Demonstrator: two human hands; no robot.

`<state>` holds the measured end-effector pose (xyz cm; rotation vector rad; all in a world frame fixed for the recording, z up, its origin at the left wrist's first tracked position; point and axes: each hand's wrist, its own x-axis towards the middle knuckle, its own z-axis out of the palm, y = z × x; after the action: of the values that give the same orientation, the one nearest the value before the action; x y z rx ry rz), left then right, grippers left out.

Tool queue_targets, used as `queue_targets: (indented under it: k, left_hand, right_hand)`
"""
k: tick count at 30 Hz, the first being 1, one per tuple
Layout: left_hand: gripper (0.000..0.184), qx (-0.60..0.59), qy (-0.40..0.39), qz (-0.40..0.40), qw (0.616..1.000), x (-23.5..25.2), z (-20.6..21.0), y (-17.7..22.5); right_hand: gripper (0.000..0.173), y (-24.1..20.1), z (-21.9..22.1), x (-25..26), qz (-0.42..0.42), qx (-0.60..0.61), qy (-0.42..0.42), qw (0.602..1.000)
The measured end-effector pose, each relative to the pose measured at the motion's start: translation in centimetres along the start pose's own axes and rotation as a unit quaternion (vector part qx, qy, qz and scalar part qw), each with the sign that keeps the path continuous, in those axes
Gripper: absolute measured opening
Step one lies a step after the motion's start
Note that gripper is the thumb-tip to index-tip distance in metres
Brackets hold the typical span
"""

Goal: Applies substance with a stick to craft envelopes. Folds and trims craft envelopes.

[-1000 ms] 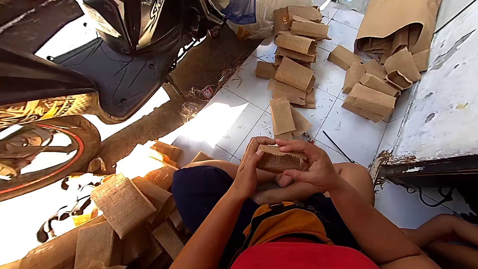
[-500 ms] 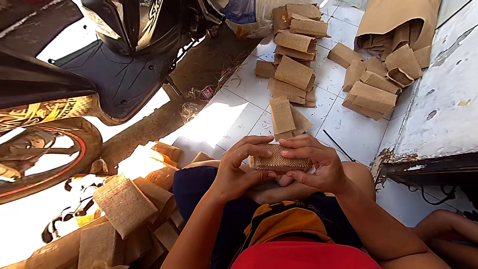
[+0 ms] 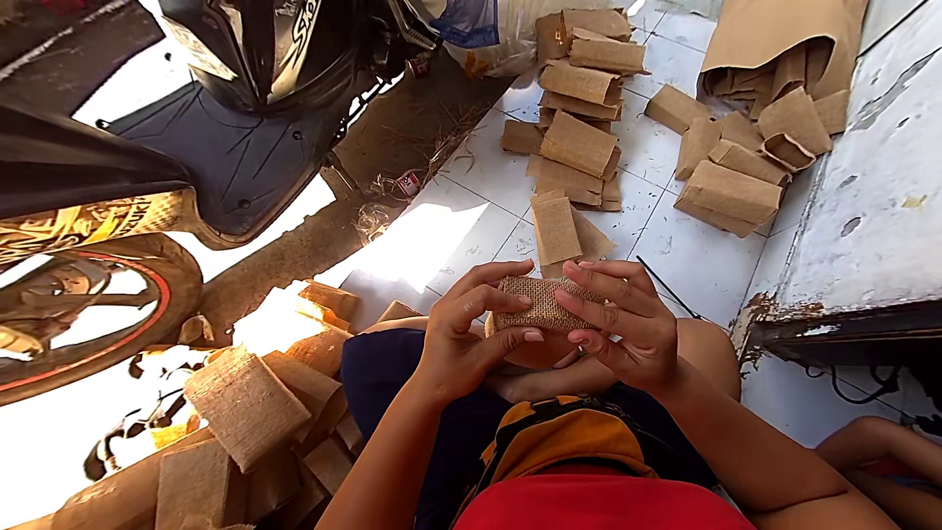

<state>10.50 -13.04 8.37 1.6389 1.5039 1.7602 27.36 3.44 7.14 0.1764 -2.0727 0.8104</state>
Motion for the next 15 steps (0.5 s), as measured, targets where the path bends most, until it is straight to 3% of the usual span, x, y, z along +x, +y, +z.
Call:
queue_targets:
  k: [3,7,12,15]
  left_hand:
    - [0.024,0.014,0.001,-0.020,1.000,0.0,0.1,0.2]
    - [0.045,-0.072,-0.095,-0.099,0.988,0.4,-1.6,0.6]
    - [0.022,-0.056,-0.081,-0.081,0.992,1.0,-1.5,0.6]
    - [0.017,-0.003,-0.069,-0.075,0.995,1.2,-1.0,0.9]
  right_hand:
    - [0.023,0.3,-0.1,0.1,0.012,0.017,0.004,1.000]
    - [0.020,0.8,-0.7,-0.1,0.102,0.127,0.008,0.987]
    - [0.019,0.9,-1.3,0.1,0.157,0.161,-0.027,0.974]
    - [0.020,0.5,-1.3,0.6,0.112,0.116,-0.052,0.986]
